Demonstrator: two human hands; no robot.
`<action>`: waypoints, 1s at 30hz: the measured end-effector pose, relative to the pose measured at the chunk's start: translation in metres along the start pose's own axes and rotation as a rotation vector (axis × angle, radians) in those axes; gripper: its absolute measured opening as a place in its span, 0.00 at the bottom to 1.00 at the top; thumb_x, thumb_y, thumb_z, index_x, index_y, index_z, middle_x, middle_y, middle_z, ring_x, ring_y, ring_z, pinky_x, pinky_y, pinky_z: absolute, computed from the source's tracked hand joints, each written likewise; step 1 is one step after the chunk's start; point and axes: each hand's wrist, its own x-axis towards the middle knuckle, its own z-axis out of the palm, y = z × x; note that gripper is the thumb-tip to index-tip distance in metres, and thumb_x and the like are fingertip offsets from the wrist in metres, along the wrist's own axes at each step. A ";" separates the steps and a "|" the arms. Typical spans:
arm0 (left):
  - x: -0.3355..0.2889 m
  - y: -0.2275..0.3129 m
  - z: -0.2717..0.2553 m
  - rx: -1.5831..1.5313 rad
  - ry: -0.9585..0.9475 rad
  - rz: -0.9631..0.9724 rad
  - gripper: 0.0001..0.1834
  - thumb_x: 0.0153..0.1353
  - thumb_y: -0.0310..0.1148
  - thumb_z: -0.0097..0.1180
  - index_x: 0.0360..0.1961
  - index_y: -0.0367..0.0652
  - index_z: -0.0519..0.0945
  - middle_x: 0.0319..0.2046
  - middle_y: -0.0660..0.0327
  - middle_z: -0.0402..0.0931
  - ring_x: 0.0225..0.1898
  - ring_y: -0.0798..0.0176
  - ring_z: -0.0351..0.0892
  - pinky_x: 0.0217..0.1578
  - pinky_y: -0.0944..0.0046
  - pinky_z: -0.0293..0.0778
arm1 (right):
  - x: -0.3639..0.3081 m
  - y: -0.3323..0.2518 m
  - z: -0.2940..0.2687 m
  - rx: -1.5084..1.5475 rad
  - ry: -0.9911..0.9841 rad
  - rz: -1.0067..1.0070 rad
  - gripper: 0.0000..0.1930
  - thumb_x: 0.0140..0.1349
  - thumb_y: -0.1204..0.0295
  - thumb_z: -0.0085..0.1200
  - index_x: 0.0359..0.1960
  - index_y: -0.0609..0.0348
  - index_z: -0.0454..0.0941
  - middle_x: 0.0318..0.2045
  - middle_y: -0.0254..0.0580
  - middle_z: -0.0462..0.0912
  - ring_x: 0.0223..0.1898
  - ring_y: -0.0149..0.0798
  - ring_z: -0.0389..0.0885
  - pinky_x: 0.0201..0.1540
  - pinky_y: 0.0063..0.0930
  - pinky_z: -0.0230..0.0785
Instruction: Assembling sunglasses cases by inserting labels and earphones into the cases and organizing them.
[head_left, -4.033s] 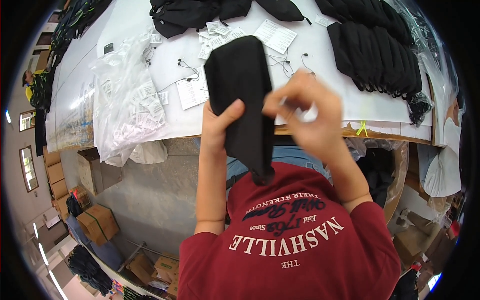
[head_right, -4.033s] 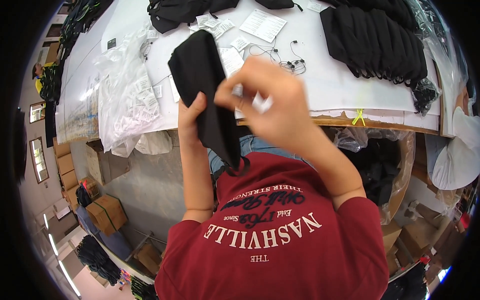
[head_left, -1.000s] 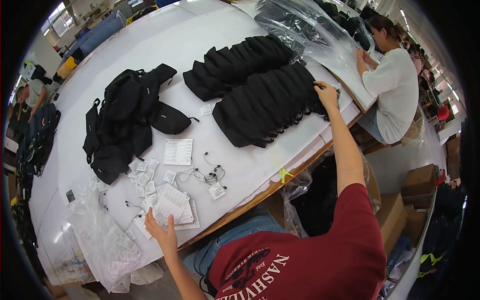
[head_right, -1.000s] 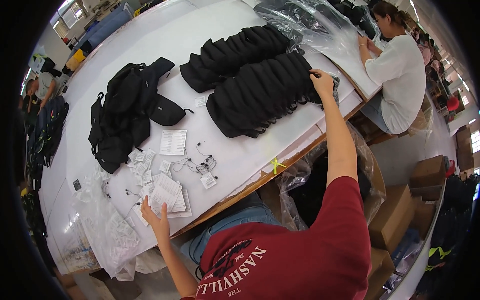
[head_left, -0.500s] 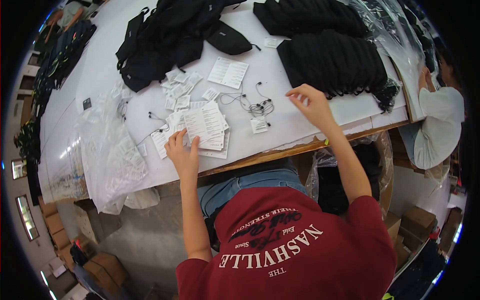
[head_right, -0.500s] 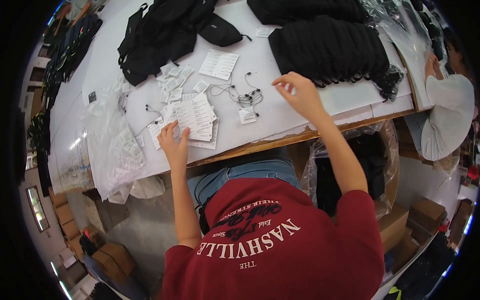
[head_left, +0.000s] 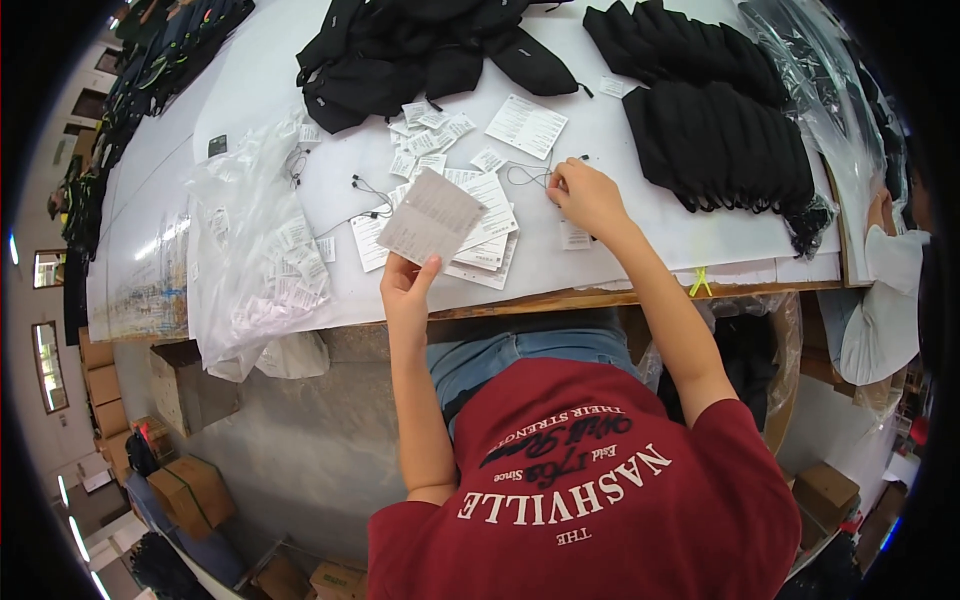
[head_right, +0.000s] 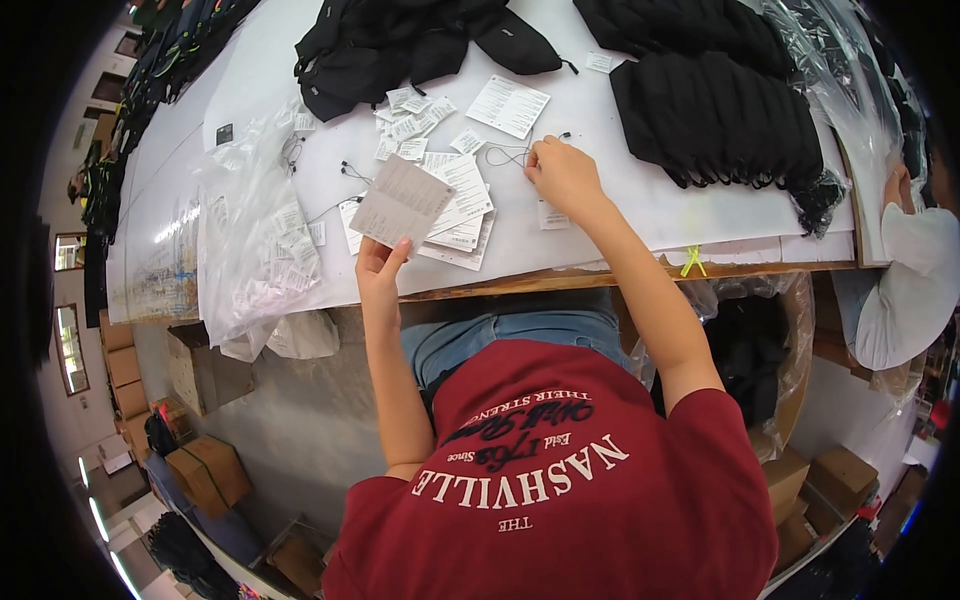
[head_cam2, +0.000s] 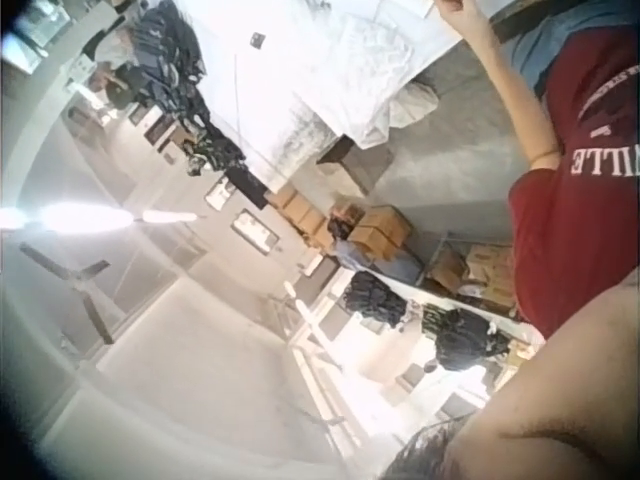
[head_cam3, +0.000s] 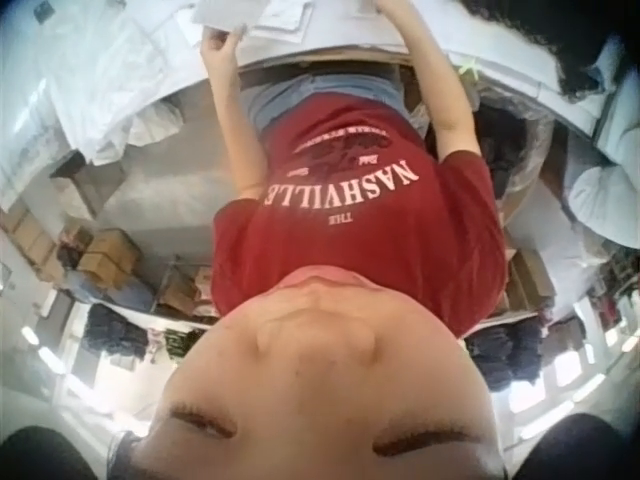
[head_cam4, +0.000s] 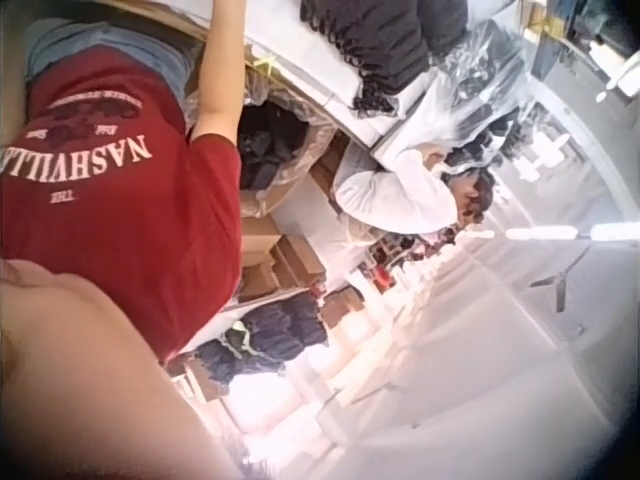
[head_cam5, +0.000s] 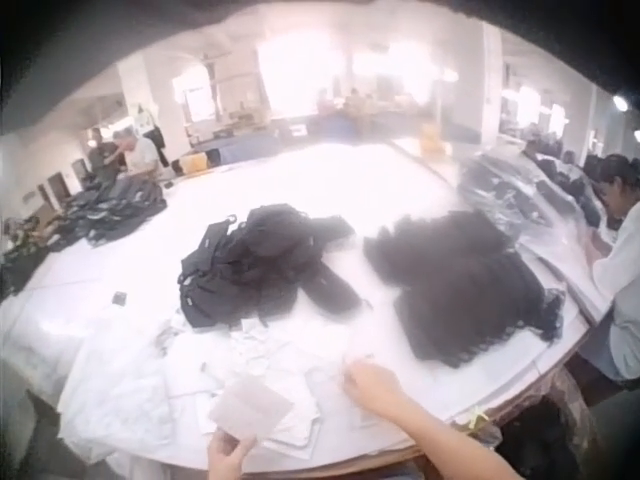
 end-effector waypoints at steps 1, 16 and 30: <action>-0.002 0.002 0.000 0.001 0.006 0.002 0.21 0.55 0.30 0.60 0.49 0.33 0.73 0.40 0.60 0.77 0.40 0.68 0.74 0.42 0.70 0.68 | -0.002 -0.002 -0.005 0.073 -0.001 0.018 0.06 0.53 0.69 0.57 0.31 0.55 0.76 0.29 0.37 0.76 0.31 0.41 0.76 0.35 0.33 0.68; -0.029 0.036 0.039 -0.377 -0.193 -0.273 0.32 0.56 0.22 0.50 0.63 0.35 0.57 0.52 0.52 0.69 0.50 0.60 0.73 0.52 0.63 0.68 | -0.034 -0.051 -0.100 1.198 0.078 -0.103 0.05 0.64 0.72 0.51 0.36 0.57 0.67 0.18 0.25 0.67 0.21 0.18 0.59 0.24 0.12 0.50; -0.038 0.022 0.041 -0.313 -0.313 -0.354 0.21 0.60 0.28 0.56 0.54 0.35 0.69 0.46 0.59 0.75 0.47 0.68 0.73 0.49 0.68 0.68 | -0.071 -0.068 -0.035 1.291 -0.327 -0.141 0.08 0.63 0.76 0.48 0.42 0.57 0.65 0.21 0.27 0.68 0.25 0.20 0.65 0.31 0.15 0.57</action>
